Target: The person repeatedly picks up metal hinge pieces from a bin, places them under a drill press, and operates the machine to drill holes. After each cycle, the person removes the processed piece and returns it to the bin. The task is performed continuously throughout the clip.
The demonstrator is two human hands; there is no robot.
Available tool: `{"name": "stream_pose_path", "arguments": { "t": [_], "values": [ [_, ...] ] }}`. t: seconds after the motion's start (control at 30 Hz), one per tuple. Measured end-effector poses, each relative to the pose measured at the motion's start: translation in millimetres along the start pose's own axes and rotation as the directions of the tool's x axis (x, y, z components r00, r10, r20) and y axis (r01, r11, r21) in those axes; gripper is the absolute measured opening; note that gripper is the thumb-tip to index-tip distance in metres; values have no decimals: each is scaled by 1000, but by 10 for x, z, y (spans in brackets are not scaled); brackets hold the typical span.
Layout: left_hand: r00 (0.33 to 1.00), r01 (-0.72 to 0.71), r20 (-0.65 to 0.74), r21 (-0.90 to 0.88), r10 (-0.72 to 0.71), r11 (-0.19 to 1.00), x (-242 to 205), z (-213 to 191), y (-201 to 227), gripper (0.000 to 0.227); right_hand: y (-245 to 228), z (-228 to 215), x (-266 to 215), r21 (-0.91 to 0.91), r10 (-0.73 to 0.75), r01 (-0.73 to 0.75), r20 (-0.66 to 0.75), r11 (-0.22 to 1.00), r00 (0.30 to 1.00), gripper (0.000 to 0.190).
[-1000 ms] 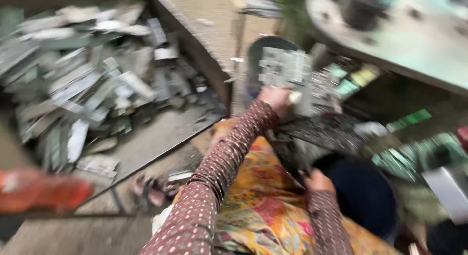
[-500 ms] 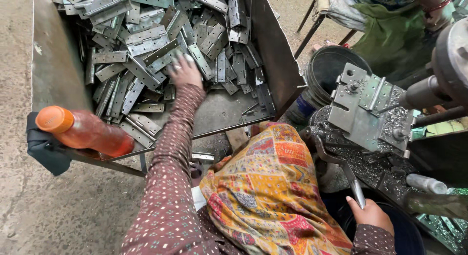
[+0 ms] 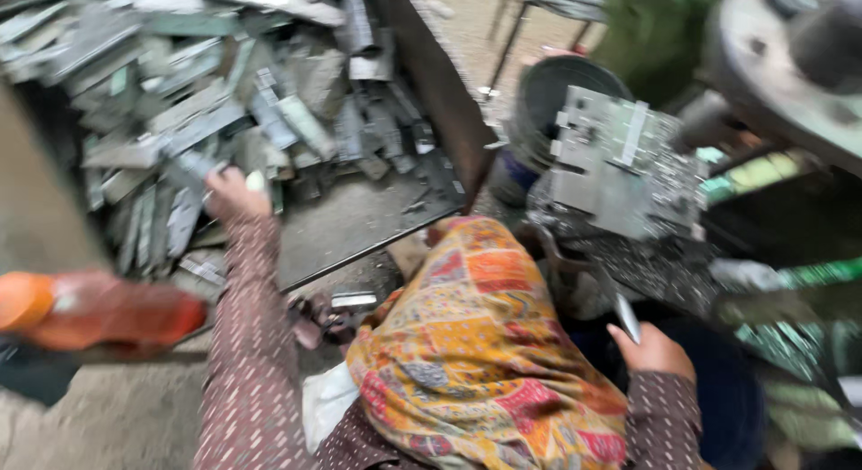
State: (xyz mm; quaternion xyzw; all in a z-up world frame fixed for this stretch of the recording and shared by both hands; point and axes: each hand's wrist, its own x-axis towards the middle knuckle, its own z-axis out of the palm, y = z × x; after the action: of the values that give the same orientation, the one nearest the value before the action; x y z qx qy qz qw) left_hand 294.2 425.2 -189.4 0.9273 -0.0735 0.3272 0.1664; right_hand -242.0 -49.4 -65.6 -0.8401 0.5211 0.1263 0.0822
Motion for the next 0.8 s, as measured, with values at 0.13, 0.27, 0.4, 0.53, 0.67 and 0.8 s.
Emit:
{"name": "stream_pose_path", "arguments": {
  "t": [0.13, 0.27, 0.4, 0.53, 0.67, 0.8],
  "values": [
    [963, 96, 264, -185, -45, 978, -71, -375, 475, 22, -97, -65, -89, 29, 9, -8, -44, 1000, 999, 54],
    [927, 14, 330, -501, 176, 866, 209, -969, 1356, 28, -192, -121, -166, 57, 6, -4, -25, 998, 1000, 48],
    [884, -227, 134, -716, 448, 660, 404, -1409, 2467, 28, -236, -182, -200, 58, -2, 4, -28, 998, 1000, 47],
    [826, -516, -94, -523, 556, 678, 72, -1644, 3677, 23, -275, -224, -221, 65, 19, -19, -1, 998, 1000, 48],
    [589, -774, -87, -347, 803, 530, -635, -1674, 4542, 50, -316, -271, -246, 57, 27, -31, 71, 998, 997, 48],
    [375, -631, 295, -614, 879, 475, -973, -1592, 4799, 52, -324, -328, -250, 69, 16, -21, 70, 997, 997, 48]
  ]
}}
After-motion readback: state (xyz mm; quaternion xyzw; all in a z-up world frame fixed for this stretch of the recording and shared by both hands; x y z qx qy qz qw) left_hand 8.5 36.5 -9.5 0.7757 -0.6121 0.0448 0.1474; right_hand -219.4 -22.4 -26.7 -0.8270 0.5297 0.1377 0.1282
